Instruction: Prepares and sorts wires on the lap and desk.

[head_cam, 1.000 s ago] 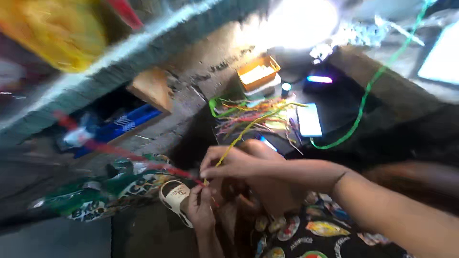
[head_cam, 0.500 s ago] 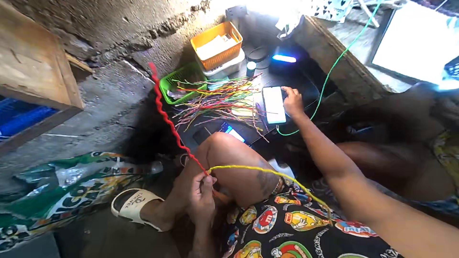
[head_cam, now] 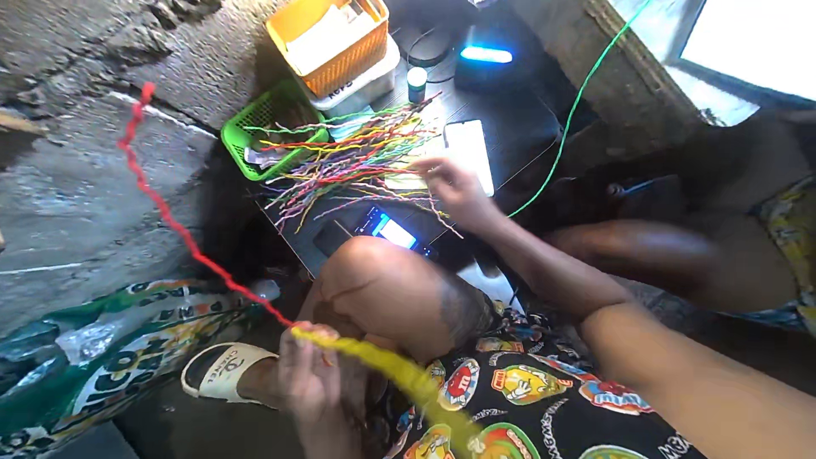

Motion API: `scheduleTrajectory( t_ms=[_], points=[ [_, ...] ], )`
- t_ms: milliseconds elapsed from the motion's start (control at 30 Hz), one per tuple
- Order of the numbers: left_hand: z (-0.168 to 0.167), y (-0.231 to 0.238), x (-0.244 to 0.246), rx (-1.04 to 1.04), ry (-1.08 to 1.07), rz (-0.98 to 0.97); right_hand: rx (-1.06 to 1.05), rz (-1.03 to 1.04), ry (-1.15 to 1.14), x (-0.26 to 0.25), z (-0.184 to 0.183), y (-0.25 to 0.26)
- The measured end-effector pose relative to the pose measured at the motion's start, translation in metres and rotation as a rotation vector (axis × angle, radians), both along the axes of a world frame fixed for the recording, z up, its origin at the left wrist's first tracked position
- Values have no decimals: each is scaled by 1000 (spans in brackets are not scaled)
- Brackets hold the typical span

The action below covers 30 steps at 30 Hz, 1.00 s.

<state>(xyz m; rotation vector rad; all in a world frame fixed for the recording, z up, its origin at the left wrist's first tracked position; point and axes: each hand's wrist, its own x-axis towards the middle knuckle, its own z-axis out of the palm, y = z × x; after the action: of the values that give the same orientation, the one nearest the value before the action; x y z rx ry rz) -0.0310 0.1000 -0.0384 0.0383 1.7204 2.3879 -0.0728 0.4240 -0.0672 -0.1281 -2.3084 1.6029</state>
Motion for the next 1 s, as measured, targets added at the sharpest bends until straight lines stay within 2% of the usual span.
scheduleTrajectory(
  t_ms=[67,167,200,267,367,433,533,600,700,833,867,933,1000],
  points=[
    [2,-10,-3,131,-43,-18,36,344,95,-7,28,-48],
    [11,-24,0,198,-17,-84,394,747,127,-10,70,-113],
    [17,-27,5,184,-14,-82,450,855,107,-10,82,-131],
    [24,-42,15,199,7,-63,345,1001,47,-9,94,-168],
    [40,-65,29,466,-25,-107,79,1079,-13,-10,105,-197],
    [51,-67,37,524,-75,-156,-182,1134,-78,-9,107,-207],
    [33,-96,43,663,-150,-215,-487,1194,-87,-6,85,-220],
    [29,-92,45,701,-214,-234,-617,1204,-78,-5,72,-222],
    [35,-62,48,602,-179,-198,-657,1198,-36,-4,65,-221],
    [36,-43,46,54,103,1,-478,1083,-31,-5,70,-213],
    [36,-39,46,-20,131,55,-447,1058,-49,-5,70,-212],
    [36,-33,45,-12,106,124,-449,1048,-43,-6,67,-211],
    [39,-33,44,114,32,118,-497,1067,23,-4,62,-213]
  ],
)
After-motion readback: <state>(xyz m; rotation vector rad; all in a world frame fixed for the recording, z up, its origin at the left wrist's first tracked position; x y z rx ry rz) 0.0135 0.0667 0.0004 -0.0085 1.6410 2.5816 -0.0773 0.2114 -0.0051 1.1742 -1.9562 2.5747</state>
